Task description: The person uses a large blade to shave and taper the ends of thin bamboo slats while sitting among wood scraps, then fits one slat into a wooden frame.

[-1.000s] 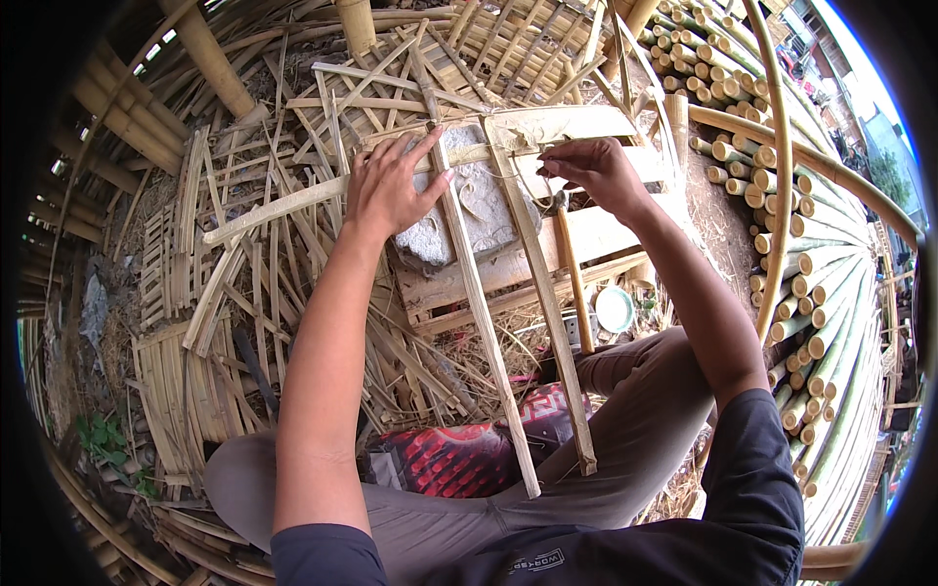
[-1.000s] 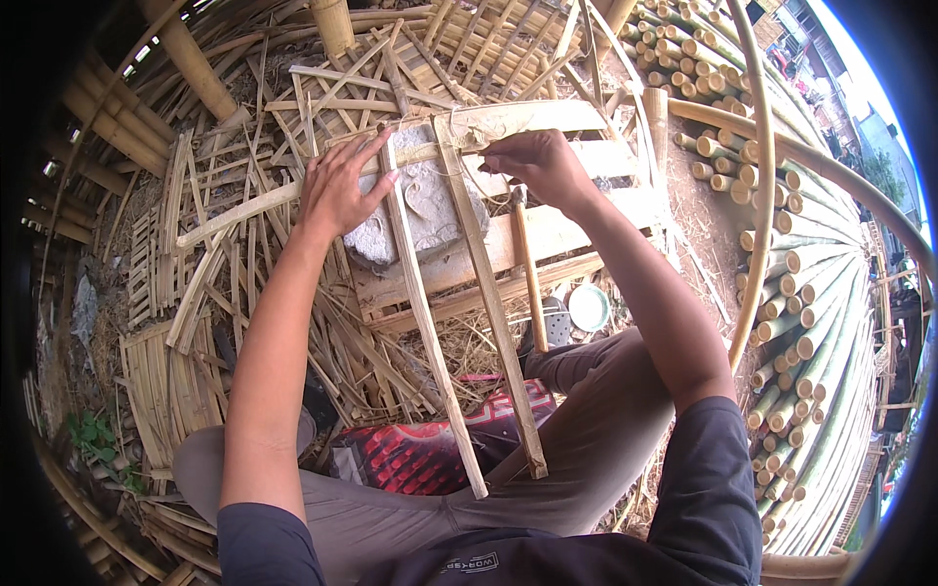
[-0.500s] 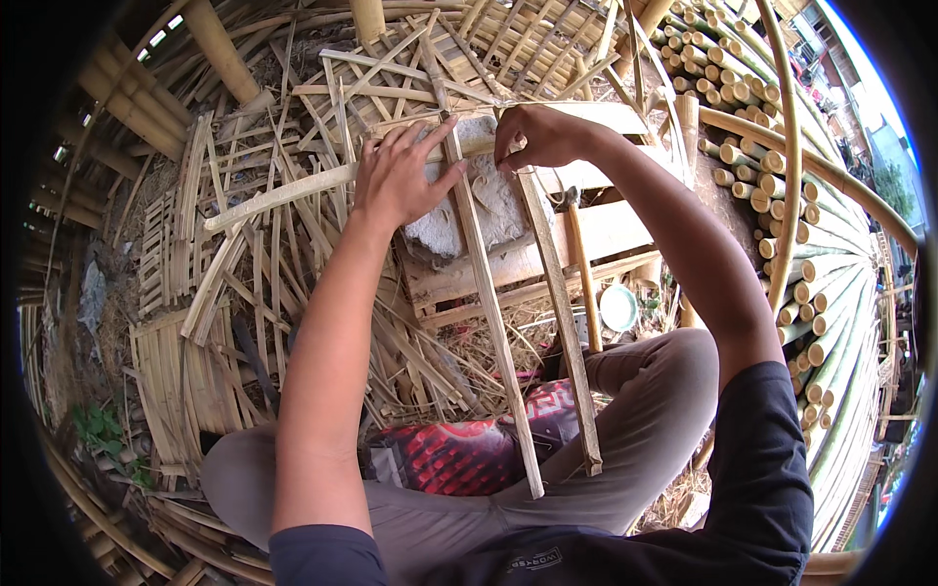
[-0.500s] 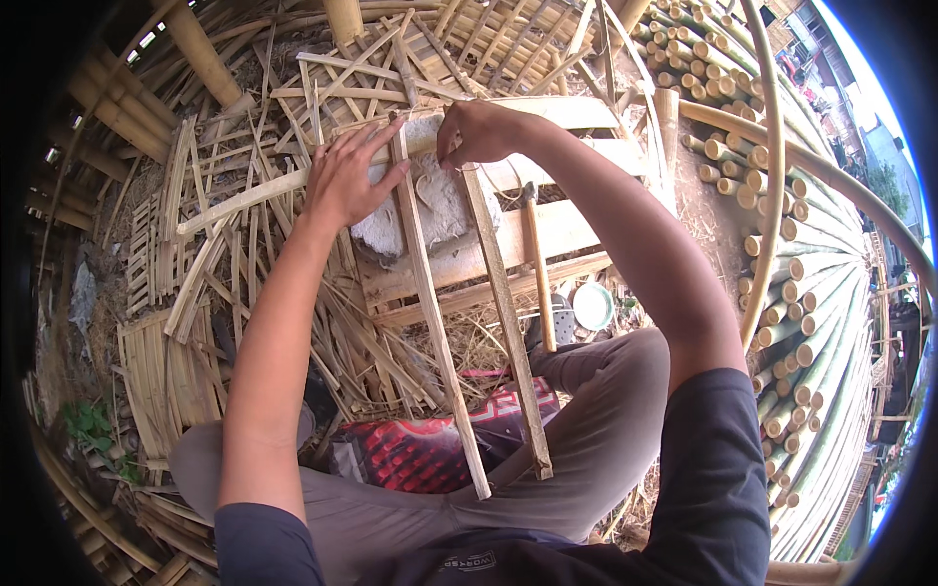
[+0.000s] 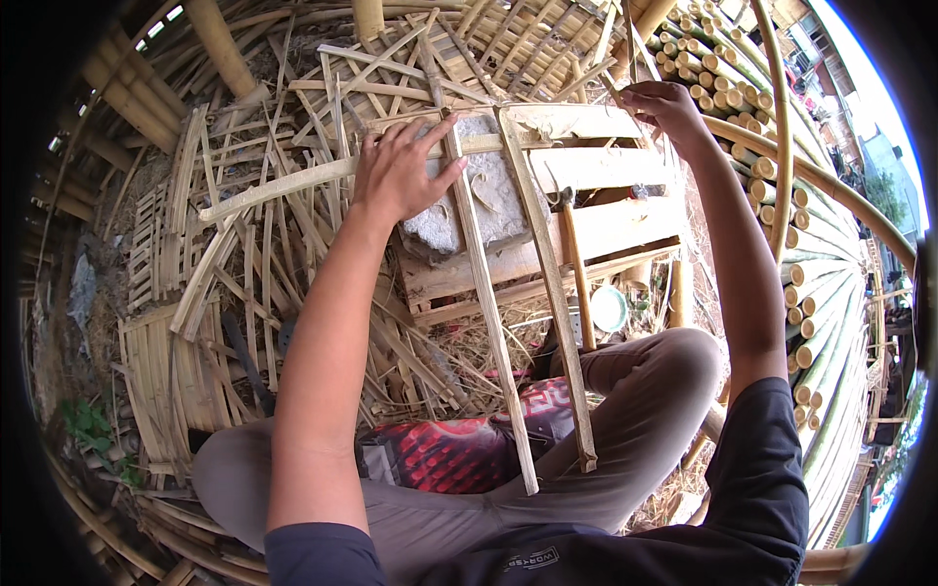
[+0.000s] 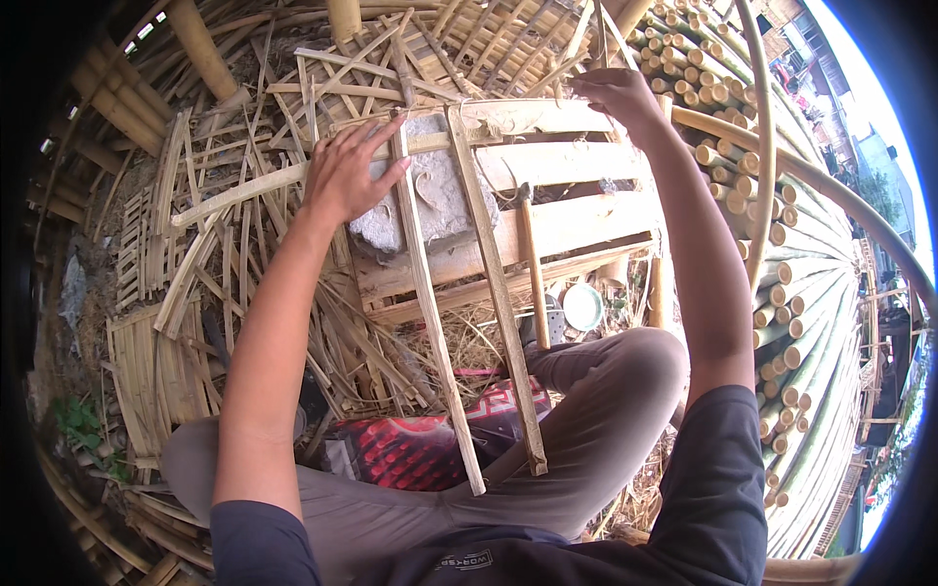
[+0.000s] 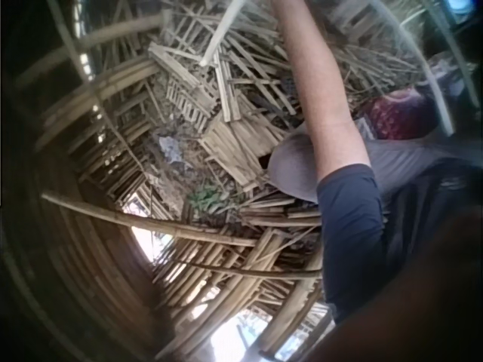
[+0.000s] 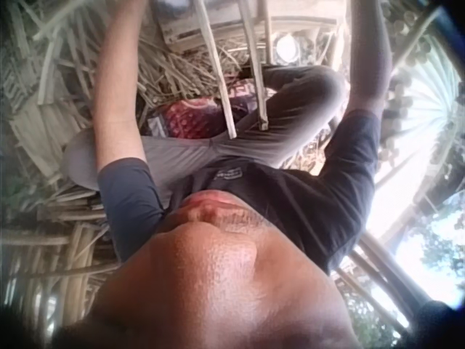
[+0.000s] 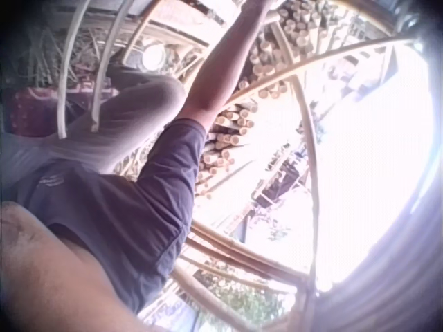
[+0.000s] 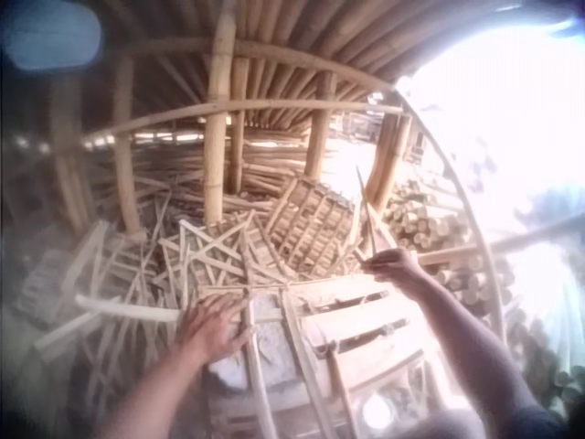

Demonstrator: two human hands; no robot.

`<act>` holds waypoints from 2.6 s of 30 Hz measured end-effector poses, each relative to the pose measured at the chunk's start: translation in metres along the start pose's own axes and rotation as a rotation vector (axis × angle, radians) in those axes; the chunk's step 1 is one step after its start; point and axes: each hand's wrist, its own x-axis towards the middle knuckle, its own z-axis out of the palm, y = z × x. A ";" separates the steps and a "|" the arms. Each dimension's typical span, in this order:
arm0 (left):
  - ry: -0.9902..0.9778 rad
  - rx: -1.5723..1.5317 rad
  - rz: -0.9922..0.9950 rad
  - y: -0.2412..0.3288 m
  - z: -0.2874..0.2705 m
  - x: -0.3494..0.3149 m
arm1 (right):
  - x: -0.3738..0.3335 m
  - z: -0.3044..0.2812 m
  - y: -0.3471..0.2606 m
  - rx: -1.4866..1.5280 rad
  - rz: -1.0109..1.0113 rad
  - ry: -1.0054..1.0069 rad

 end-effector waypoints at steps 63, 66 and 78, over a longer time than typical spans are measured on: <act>-0.001 -0.016 0.002 -0.002 0.004 -0.001 | -0.069 0.157 -0.119 -0.577 -0.265 -0.770; -0.016 -0.006 -0.007 -0.009 0.009 -0.003 | -0.038 0.115 -0.125 -0.409 -0.125 -0.706; -0.002 -0.002 -0.036 -0.010 0.008 -0.006 | -0.015 0.099 -0.086 -0.146 -0.328 -0.085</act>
